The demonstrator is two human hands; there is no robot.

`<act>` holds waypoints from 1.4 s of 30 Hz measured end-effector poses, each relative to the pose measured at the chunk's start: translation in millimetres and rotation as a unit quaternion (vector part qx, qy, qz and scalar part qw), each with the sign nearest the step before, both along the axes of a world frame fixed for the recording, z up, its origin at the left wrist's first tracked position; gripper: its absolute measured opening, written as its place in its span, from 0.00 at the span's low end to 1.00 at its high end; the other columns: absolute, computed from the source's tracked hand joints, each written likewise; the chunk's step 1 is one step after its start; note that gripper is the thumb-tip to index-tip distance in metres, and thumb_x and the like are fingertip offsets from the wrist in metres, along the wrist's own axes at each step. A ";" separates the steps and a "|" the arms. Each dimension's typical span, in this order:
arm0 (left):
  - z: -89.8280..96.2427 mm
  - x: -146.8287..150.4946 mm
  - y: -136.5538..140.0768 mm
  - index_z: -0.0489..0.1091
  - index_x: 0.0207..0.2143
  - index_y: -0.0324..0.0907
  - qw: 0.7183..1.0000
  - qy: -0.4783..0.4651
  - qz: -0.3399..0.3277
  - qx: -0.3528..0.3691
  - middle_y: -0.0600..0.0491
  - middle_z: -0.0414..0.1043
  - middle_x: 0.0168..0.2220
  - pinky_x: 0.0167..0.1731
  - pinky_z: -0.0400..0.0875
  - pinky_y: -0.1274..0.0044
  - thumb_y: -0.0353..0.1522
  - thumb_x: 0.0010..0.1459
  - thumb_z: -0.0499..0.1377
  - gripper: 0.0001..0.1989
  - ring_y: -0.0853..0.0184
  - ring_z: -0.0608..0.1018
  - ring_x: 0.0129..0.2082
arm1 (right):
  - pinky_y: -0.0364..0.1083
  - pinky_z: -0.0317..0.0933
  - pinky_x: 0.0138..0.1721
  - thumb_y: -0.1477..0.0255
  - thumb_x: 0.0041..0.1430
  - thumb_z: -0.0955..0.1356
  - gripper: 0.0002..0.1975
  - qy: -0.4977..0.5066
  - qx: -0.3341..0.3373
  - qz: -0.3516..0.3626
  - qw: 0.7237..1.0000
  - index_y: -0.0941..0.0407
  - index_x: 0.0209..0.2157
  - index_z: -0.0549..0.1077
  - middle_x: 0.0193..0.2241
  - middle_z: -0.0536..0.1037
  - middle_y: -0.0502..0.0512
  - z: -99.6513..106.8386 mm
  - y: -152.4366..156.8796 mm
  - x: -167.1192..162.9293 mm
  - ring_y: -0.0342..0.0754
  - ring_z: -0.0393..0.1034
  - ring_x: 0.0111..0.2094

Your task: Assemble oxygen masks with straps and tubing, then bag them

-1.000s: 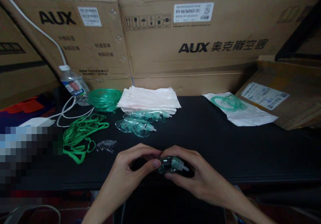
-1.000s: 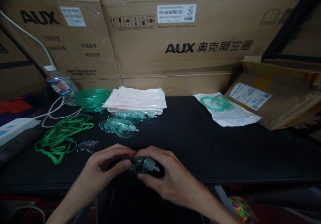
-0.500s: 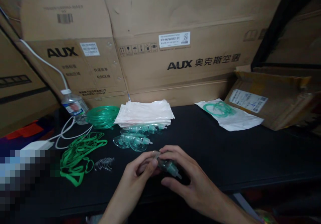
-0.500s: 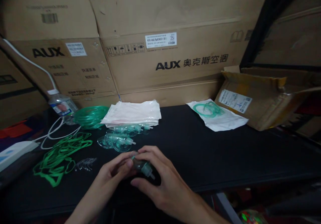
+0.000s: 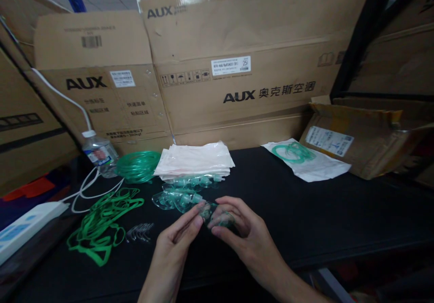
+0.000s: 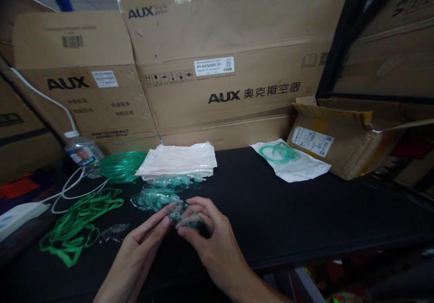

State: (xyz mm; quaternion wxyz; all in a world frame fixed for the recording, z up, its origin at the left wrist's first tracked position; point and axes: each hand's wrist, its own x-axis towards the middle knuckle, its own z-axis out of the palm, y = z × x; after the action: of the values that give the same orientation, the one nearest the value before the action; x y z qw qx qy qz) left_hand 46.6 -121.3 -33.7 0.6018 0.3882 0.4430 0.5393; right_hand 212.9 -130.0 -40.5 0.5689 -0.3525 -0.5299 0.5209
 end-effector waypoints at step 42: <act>0.7 -10.8 2.3 0.82 0.48 0.39 0.998 0.065 0.010 0.023 0.41 0.83 0.48 0.60 0.71 0.63 0.48 0.49 0.73 0.29 0.50 0.82 0.52 | 0.51 0.73 0.53 0.66 0.58 0.76 0.26 0.096 -0.003 -0.073 0.993 0.50 0.57 0.74 0.47 0.83 0.55 -5.0 -4.9 -40.2 0.53 0.79 0.49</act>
State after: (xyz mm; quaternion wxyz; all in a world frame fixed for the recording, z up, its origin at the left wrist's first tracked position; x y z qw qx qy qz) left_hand 35.8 -118.9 -33.0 0.5573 0.4311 0.4727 0.5292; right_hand 172.7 -134.9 -45.5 0.6530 -0.3402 -0.4439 0.5106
